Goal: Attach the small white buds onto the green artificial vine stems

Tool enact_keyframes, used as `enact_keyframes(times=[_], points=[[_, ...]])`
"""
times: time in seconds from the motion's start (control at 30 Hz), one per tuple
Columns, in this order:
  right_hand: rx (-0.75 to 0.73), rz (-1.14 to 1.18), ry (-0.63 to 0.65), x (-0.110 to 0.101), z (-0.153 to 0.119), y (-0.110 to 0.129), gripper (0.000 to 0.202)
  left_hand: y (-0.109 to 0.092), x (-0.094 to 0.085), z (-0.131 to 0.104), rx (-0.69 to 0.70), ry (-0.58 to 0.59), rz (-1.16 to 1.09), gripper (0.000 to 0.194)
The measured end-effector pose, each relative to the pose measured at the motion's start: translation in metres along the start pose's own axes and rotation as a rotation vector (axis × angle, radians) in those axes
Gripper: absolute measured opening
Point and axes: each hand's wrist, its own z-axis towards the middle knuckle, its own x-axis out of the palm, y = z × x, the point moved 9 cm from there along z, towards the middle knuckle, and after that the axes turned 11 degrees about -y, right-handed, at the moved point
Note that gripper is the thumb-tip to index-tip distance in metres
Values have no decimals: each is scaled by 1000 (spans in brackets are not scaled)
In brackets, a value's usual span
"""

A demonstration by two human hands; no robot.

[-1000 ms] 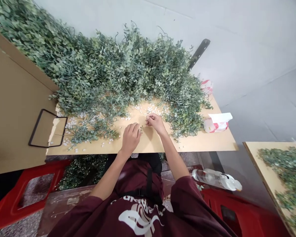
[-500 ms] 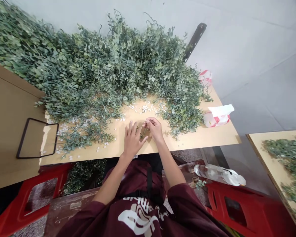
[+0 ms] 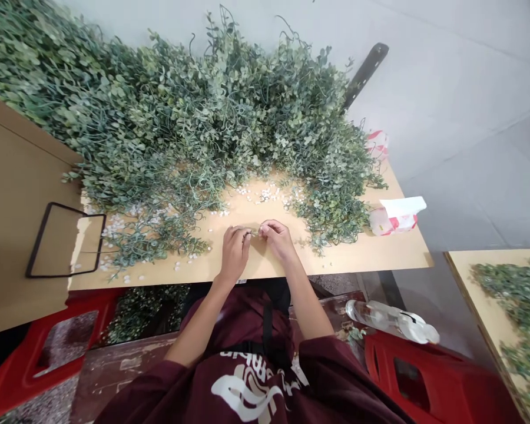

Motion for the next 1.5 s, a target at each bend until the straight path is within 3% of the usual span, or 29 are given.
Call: enact_keyframes(times=[0.2, 0.57, 1.5], points=[[139, 98, 33, 11, -13, -15, 24, 3, 0, 1, -39, 41, -15, 25], [203, 137, 63, 14, -14, -21, 24, -5, 4, 3, 10, 130, -45, 22], [221, 121, 64, 13, -15, -23, 21, -11, 4, 4, 46, 149, -68, 23]])
